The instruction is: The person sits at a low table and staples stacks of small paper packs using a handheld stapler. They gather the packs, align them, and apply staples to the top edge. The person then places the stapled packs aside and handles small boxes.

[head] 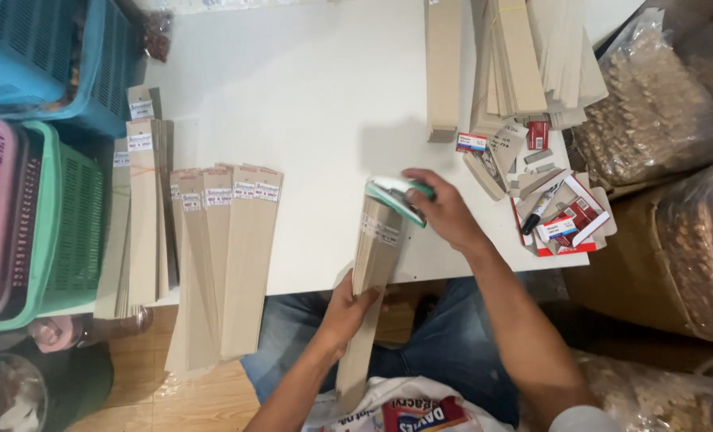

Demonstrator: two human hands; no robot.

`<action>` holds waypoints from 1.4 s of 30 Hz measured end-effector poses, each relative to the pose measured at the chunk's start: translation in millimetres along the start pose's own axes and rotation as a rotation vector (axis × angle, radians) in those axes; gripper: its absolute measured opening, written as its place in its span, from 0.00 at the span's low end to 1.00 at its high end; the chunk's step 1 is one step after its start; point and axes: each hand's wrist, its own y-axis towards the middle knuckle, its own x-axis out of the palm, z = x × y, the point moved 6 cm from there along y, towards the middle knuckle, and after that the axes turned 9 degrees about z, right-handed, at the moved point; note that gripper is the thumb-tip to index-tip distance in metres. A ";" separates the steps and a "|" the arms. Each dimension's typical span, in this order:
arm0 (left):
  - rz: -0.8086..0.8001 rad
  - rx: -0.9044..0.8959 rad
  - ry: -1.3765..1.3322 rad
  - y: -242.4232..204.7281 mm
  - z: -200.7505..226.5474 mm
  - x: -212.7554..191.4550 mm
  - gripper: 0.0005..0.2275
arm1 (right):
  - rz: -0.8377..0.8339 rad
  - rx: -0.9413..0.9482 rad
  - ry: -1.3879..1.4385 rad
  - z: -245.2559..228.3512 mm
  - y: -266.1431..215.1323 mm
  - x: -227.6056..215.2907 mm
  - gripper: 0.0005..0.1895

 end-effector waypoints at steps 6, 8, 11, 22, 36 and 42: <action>-0.012 -0.128 -0.124 6.2 -3.4 -8.2 0.29 | 0.097 0.245 0.797 -10.2 -1.0 -1.5 0.15; 0.001 -0.103 -0.138 -1.0 -6.8 -10.1 0.26 | 0.076 0.304 0.800 -28.9 -10.6 2.7 0.18; 0.066 -0.079 -0.143 -6.8 -8.5 -14.8 0.24 | 0.061 0.323 0.779 -27.3 -9.0 12.0 0.17; 0.206 0.146 -0.239 -14.2 -11.9 -18.2 0.27 | 0.224 0.315 0.536 -34.4 0.5 49.5 0.27; 0.314 0.252 -0.219 -15.6 -14.0 -22.9 0.25 | 0.169 0.272 0.432 -46.8 -3.8 69.6 0.19; 0.260 0.279 -0.186 -23.5 -7.5 -17.6 0.24 | 0.228 0.265 0.465 -51.1 -6.4 70.4 0.20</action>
